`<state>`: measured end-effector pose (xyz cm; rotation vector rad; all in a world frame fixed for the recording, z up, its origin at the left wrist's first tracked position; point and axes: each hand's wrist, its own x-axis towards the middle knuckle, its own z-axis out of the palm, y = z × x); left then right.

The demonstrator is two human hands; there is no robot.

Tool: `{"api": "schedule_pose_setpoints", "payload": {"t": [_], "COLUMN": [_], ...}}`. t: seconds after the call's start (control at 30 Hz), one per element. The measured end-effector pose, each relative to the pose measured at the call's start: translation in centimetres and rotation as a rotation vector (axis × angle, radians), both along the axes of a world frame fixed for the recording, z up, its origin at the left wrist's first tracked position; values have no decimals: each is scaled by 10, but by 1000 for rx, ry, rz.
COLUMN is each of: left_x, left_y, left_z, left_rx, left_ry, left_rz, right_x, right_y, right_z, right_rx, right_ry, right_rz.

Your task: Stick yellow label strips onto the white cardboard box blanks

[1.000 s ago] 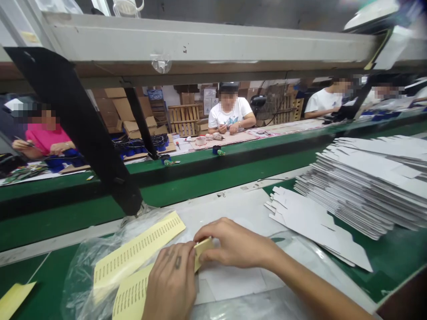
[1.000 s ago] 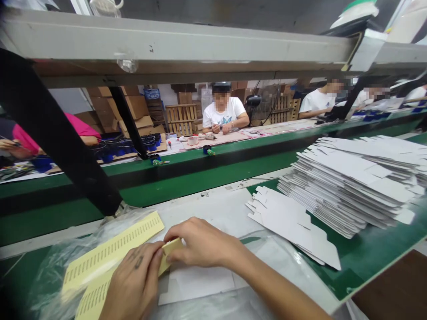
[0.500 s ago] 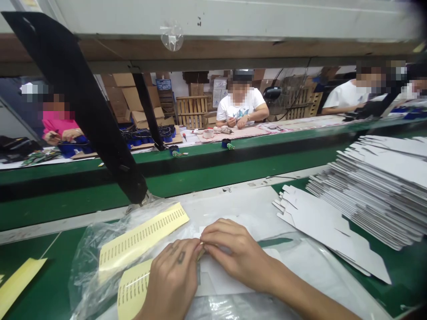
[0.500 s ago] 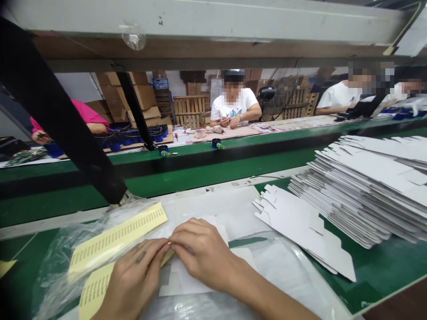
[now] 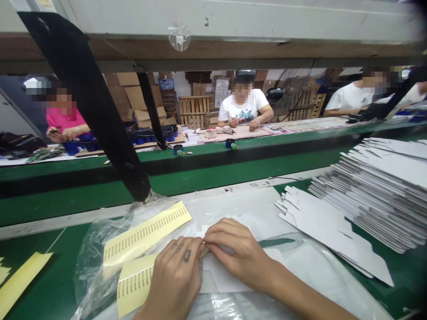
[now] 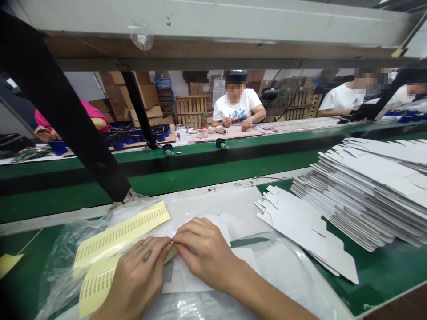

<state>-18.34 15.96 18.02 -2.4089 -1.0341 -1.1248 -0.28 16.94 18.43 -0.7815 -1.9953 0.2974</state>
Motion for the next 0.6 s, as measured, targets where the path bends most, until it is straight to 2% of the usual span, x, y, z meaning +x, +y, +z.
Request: {"api": "schedule_pose_setpoints", "payload": {"t": [0.13,0.3,0.37,0.6], "left_x": [-1,0,1,-2], "left_y": [0,-1,-1,-2], "left_z": [-4,-4,-3,-2], "left_rx": [-17,-38,-41,-49], "left_ry": [50,46,27,52], "left_rz": [22,1,-9,-5], "right_x": [0,-1,-1,-1], "right_y": [1,-1,-1,-1], "right_z": [-1,-2,-2,-3], "right_rx": [60,-151,-185,-83], "right_ry": [7,72,61,28], "right_rz": [-4,-6,-13,-9]}}
